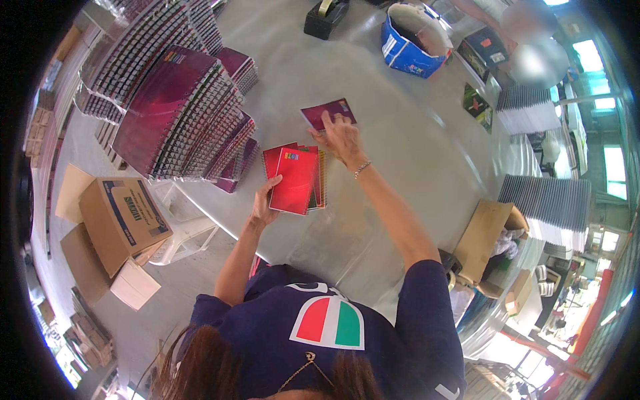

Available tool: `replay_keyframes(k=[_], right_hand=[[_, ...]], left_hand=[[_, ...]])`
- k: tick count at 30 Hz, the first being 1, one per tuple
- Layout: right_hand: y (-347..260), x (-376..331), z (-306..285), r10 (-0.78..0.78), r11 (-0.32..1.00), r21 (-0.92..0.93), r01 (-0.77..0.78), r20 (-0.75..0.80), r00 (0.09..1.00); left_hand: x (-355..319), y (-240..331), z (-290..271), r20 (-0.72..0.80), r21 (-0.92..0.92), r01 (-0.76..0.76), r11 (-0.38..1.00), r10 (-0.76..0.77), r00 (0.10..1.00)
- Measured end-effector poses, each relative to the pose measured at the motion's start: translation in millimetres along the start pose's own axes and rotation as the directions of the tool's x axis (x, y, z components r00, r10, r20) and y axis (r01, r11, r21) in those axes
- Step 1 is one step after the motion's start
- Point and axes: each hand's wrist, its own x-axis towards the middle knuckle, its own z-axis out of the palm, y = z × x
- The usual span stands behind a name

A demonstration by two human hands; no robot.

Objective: The person gathers several spiral-bound notebooks of different colors, stacks them, and places them into a clear plastic sleeve. They then seal the sleeve using a tape dispenser and set the packaged bundle aside. The person repeats this process with another set of notebooks.

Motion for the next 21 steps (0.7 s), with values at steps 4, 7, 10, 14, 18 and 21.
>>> replay_keyframes(k=[4,7,10,14,18,21], right_hand=[[4,-30,-11,0.115,0.988,-0.1,-0.12,-0.06,0.992],[15,-49,-1,0.029,0.98,-0.186,-0.076,-0.241,0.97],[32,-61,9,0.002,0.987,-0.152,-0.048,-0.286,0.958],[37,-75,10,0.098,0.995,0.035,-0.093,-0.188,0.977],[38,-81,46,0.156,0.984,-0.064,-0.165,-0.125,0.98],[23,-88,34,0.195,0.953,-0.147,-0.265,-0.372,0.907]], left_hand=[[-3,2,1,0.011,0.02,-0.009,1.0,0.009,1.0],[-4,1,1,0.024,0.055,-0.049,0.997,0.048,0.999],[0,1,2,0.036,0.065,-0.036,0.997,0.033,0.999],[18,-7,-33,0.047,0.043,-0.153,0.987,0.151,0.987],[11,0,-30,0.033,0.096,-0.172,0.98,0.17,0.985],[3,0,-1,0.091,0.134,-0.189,0.973,0.178,0.98]])
